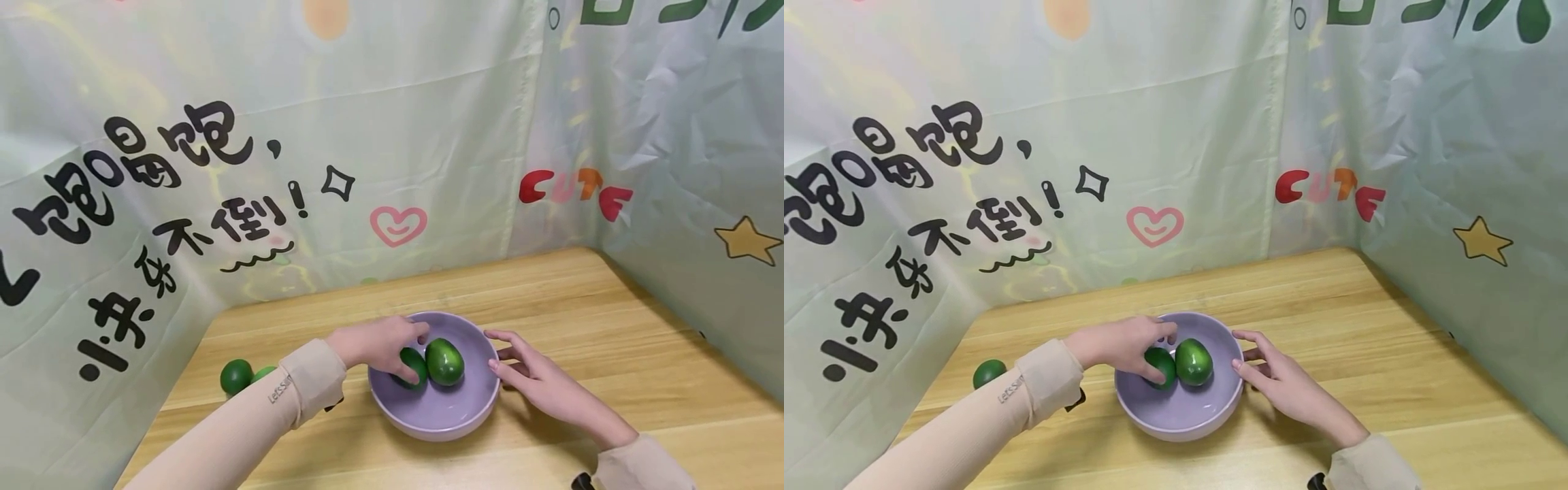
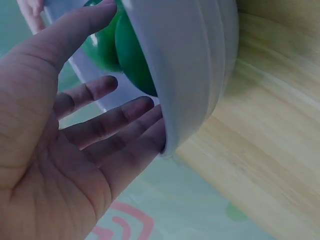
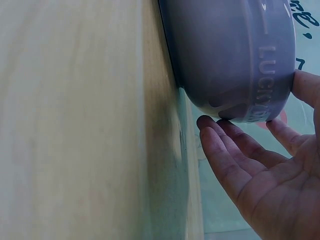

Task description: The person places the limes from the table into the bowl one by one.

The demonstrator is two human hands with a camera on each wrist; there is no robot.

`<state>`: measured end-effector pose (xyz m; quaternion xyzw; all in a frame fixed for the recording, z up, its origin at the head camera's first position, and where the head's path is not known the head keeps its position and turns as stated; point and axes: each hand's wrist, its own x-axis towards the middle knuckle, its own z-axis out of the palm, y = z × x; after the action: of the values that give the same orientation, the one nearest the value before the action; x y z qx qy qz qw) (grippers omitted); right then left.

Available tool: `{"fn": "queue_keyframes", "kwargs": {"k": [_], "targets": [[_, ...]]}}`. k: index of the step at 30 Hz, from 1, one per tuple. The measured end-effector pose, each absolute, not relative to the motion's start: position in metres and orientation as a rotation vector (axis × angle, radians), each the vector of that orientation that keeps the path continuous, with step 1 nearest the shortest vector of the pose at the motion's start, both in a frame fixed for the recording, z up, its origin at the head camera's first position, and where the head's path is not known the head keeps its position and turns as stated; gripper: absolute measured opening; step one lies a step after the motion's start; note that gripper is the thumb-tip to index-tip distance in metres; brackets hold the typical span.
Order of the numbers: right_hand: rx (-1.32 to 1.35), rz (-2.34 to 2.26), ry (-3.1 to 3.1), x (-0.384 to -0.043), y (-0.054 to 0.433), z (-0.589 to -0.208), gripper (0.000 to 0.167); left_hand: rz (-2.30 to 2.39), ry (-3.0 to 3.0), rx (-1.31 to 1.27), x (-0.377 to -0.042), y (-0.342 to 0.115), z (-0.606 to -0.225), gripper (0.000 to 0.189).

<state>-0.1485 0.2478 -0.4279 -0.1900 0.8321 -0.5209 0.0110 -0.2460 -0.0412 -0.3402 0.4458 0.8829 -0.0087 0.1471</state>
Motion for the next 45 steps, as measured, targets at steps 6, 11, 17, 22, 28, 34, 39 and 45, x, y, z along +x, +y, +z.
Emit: {"fn": "queue_keyframes", "kwargs": {"k": [6,11,17,22,28,34,39,45], "targets": [[-0.591,-1.606,2.609,-0.148,0.247,-0.427,0.050,0.168,2.565,1.300,-0.244,-0.057,-0.336,0.053],[-0.599,-1.608,2.607,-0.148,0.248,-0.428,0.050,0.292,2.598,1.327,-0.241,-0.072,-0.334,0.050],[-0.601,-1.599,2.611,-0.148,0.247,-0.428,0.049,0.453,2.636,1.308,-0.237,-0.088,-0.331,0.044],[-0.585,-1.587,2.618,-0.148,0.247,-0.429,0.050,0.575,2.680,1.253,-0.235,-0.102,-0.326,0.044],[-0.594,-1.584,2.617,-0.149,0.247,-0.429,0.050,0.695,2.785,1.171,-0.229,-0.120,-0.320,0.045],[-0.598,-1.583,2.619,-0.149,0.247,-0.430,0.050,0.885,2.816,1.071,-0.225,-0.137,-0.321,0.041],[-0.594,-1.578,2.616,-0.149,0.247,-0.430,0.050,1.059,2.803,0.986,-0.222,-0.154,-0.322,0.040],[-0.585,-1.584,2.612,-0.150,0.247,-0.429,0.050,1.146,2.813,0.896,-0.220,-0.173,-0.326,0.039]]}}
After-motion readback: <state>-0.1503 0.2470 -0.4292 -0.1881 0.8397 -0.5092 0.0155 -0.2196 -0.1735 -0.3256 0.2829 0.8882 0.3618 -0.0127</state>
